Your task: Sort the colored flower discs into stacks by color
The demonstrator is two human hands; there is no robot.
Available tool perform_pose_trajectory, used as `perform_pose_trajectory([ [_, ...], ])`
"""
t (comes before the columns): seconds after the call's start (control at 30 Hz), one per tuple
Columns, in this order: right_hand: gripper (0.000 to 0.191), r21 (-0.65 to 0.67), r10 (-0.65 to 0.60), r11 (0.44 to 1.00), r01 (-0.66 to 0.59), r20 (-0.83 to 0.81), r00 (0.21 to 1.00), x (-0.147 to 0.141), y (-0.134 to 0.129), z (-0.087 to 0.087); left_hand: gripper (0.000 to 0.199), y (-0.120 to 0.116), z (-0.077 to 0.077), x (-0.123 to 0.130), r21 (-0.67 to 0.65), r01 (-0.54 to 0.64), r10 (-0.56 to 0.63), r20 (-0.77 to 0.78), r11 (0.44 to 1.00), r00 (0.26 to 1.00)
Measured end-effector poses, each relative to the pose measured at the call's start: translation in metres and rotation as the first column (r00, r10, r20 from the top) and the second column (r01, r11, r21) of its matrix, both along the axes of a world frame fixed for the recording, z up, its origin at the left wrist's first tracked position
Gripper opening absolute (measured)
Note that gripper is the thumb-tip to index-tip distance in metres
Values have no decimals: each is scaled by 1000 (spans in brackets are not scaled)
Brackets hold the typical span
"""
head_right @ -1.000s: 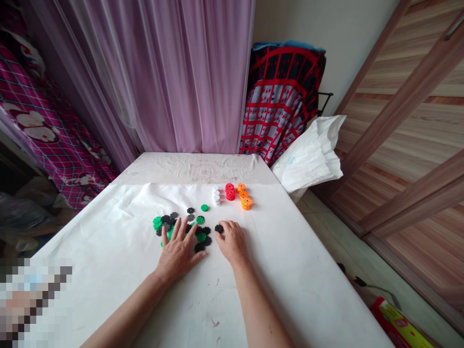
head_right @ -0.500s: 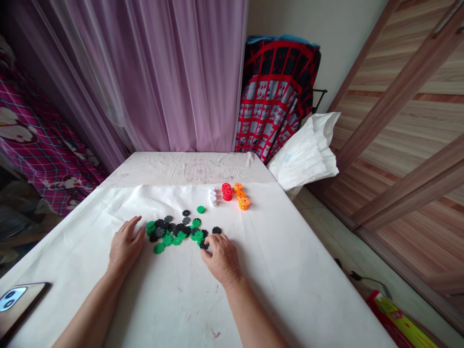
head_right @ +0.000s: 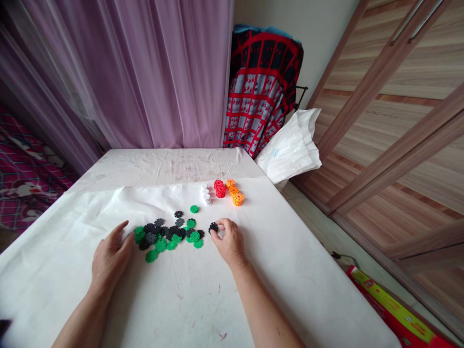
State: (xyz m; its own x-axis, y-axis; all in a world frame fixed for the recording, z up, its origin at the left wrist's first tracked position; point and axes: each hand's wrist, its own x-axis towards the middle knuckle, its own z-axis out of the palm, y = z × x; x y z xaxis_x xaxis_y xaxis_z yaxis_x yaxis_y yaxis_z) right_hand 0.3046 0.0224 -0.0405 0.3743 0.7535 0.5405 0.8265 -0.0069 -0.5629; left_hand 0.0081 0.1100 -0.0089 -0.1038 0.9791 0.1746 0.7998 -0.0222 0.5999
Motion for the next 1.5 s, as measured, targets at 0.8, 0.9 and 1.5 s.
perform_pose_trajectory([
  [0.8,14,-114,39,993,-31,67,997,-2,1,-4,53,-2,3,3,-16,20,-21,-60,1000,998],
  [0.9,14,-114,41,993,-33,72,997,0,1,-5,52,-2,0,2,8,20,-19,-69,1000,997],
  [1.5,8,-154,450,893,-423,247,858,-45,-3,20,48,0,-8,2,48,31,-26,-92,998,995],
])
